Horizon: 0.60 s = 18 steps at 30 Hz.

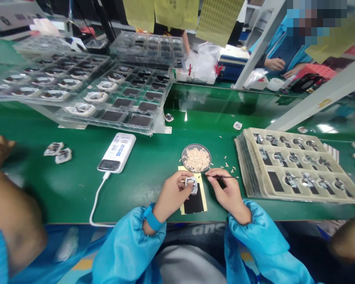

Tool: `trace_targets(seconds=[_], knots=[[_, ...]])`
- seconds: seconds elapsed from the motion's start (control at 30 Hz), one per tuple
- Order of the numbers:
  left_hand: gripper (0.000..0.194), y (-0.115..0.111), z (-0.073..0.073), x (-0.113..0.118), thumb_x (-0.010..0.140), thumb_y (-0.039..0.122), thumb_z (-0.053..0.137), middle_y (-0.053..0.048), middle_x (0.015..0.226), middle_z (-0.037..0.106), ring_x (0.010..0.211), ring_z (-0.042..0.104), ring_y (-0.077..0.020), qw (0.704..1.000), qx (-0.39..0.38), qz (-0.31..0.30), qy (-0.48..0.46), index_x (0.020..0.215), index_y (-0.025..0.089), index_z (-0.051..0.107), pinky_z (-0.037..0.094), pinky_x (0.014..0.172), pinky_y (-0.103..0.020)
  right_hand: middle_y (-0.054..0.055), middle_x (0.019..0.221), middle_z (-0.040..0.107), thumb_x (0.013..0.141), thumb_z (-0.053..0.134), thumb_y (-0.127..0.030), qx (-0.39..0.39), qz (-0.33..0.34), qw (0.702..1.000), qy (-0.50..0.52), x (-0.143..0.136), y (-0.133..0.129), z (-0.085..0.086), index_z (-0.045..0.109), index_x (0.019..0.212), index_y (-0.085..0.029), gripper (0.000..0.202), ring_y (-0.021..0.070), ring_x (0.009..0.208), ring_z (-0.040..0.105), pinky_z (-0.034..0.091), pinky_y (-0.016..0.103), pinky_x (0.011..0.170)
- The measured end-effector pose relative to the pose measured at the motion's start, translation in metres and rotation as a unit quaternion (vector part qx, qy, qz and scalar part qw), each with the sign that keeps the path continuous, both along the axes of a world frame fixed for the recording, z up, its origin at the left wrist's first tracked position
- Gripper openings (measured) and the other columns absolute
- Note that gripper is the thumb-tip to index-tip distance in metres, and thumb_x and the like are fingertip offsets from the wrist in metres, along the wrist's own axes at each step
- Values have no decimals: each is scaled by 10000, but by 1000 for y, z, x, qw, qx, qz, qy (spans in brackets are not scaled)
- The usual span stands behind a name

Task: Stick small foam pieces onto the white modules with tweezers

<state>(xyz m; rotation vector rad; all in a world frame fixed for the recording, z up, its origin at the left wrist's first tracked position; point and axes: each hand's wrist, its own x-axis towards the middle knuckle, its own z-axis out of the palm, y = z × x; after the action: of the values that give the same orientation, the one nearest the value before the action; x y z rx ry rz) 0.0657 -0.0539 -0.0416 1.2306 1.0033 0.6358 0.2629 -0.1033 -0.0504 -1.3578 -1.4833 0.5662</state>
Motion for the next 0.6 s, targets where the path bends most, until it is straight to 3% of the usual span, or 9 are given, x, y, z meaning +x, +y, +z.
trace_targets(seconds=[0.2, 0.4, 0.47, 0.6], knots=[[476, 0, -2, -2, 804, 214, 651, -51, 872, 703, 742, 705, -182, 1000, -13, -8, -1, 1271, 165, 573, 586, 579, -247, 70, 1019, 658, 949, 559, -139, 37, 11, 996, 79, 1, -13, 10, 609, 1038, -218, 128, 212, 1005, 631, 493, 419, 915], [418, 1, 1, -5, 787, 268, 715, -52, 916, 686, 829, 694, -181, 999, -19, -9, -39, 1172, 146, 608, 598, 693, -266, 65, 861, 640, 1031, 388, -200, 12, 27, 986, 167, 1, -55, 48, 615, 956, -194, 240, 199, 873, 613, 472, 374, 794], [350, 1, 3, -5, 787, 294, 734, -41, 881, 675, 833, 697, -180, 998, -22, -18, -55, 1077, 147, 603, 590, 708, -258, 37, 772, 587, 1025, 417, -220, 17, -21, 985, 169, 10, -71, 65, 633, 984, -198, 221, 164, 749, 568, 446, 317, 687], [321, 2, 4, -6, 820, 368, 722, -73, 991, 689, 890, 713, -198, 995, -45, -53, -71, 1003, 153, 569, 579, 734, -252, 34, 804, 601, 994, 506, -305, 30, -200, 977, 68, 48, -87, 99, 674, 995, -204, 196, 129, 642, 505, 368, 261, 556]])
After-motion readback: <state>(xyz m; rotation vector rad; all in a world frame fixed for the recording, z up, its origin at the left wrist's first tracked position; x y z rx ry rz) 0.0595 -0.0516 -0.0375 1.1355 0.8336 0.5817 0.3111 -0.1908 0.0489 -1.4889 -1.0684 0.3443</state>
